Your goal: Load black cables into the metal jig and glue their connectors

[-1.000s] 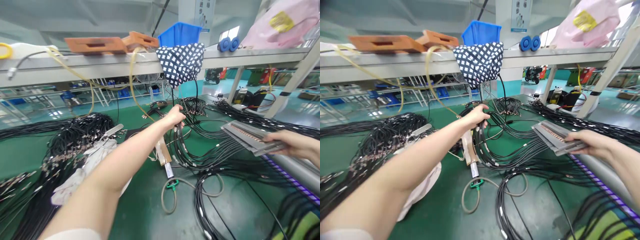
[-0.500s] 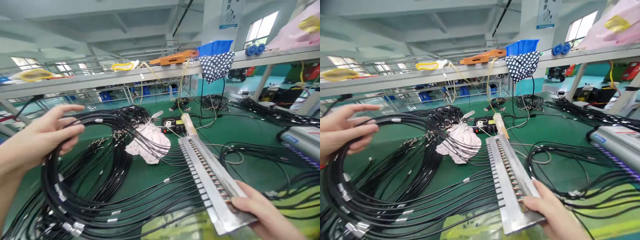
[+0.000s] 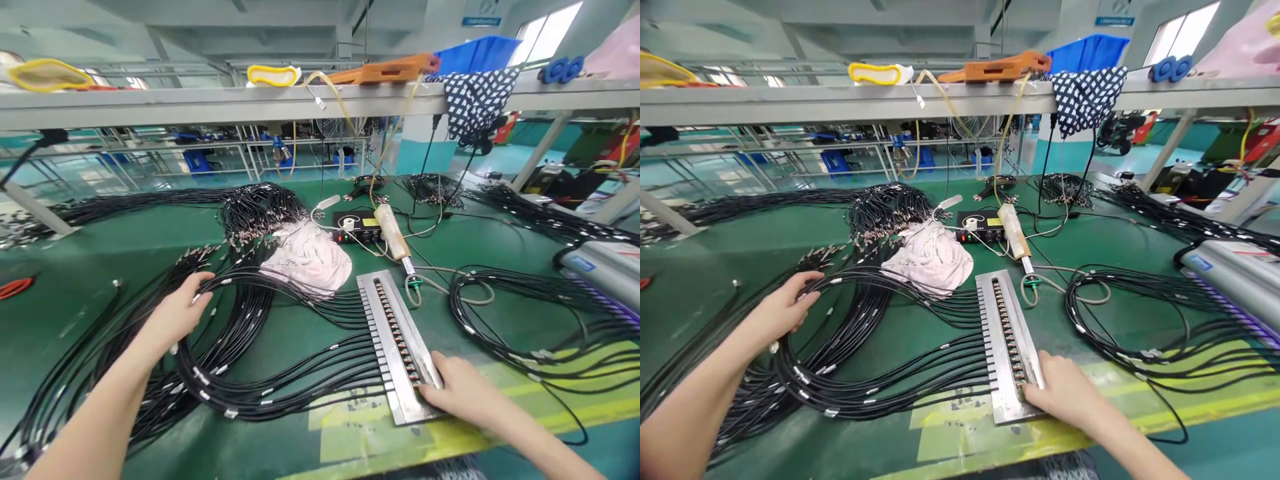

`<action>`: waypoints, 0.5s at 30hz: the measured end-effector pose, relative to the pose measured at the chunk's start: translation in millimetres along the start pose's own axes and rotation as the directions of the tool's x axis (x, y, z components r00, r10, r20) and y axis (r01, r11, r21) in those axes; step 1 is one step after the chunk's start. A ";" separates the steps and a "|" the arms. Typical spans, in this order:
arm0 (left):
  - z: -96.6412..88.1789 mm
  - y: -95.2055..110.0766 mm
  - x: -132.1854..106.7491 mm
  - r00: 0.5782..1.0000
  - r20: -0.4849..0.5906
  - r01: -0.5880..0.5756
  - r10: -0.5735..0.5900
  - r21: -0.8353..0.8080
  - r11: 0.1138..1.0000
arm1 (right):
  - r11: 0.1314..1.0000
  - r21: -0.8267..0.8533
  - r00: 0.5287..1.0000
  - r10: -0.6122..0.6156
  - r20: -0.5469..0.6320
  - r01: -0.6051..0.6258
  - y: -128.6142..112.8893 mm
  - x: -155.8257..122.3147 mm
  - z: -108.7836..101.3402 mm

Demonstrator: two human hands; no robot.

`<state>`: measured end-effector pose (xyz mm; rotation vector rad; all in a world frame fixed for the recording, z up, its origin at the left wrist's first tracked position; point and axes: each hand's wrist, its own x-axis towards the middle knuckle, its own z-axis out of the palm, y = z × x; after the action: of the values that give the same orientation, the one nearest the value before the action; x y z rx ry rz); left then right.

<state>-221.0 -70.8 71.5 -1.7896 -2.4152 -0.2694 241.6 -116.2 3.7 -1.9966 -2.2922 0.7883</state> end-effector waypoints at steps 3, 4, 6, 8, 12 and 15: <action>9.2 -0.7 -3.3 1.000 0.006 -0.015 0.014 0.177 0.984 | 0.928 -0.365 0.998 -0.061 0.032 0.069 -10.3 -1.0 -14.4; 9.8 6.5 -7.3 0.997 -0.066 -0.012 0.029 0.252 0.968 | 0.900 -0.428 0.997 -0.065 0.042 0.077 -14.4 -3.4 -17.5; 10.0 34.0 -20.9 0.978 -0.151 -0.093 0.145 0.306 0.947 | 0.854 -0.510 0.993 -0.121 0.000 0.104 -20.4 -10.3 -19.5; 12.3 75.6 -42.5 0.922 -0.080 -0.363 0.378 0.155 0.919 | 0.814 -0.539 0.952 -0.298 -0.066 0.218 -20.7 -16.2 -14.0; 32.6 160.6 -101.0 0.583 0.090 -0.785 0.807 -0.193 0.588 | 0.632 -0.574 0.692 -0.707 -0.150 0.521 -6.9 -16.4 13.2; 55.1 191.4 -137.7 0.436 0.025 -0.865 0.900 -0.263 0.427 | 0.520 -0.573 0.545 -0.826 -0.147 0.633 1.4 -17.7 14.4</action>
<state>2.5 -133.3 2.8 -2.9780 -1.1409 -0.2543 241.7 -137.8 -3.8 -0.8116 -2.7935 -0.2615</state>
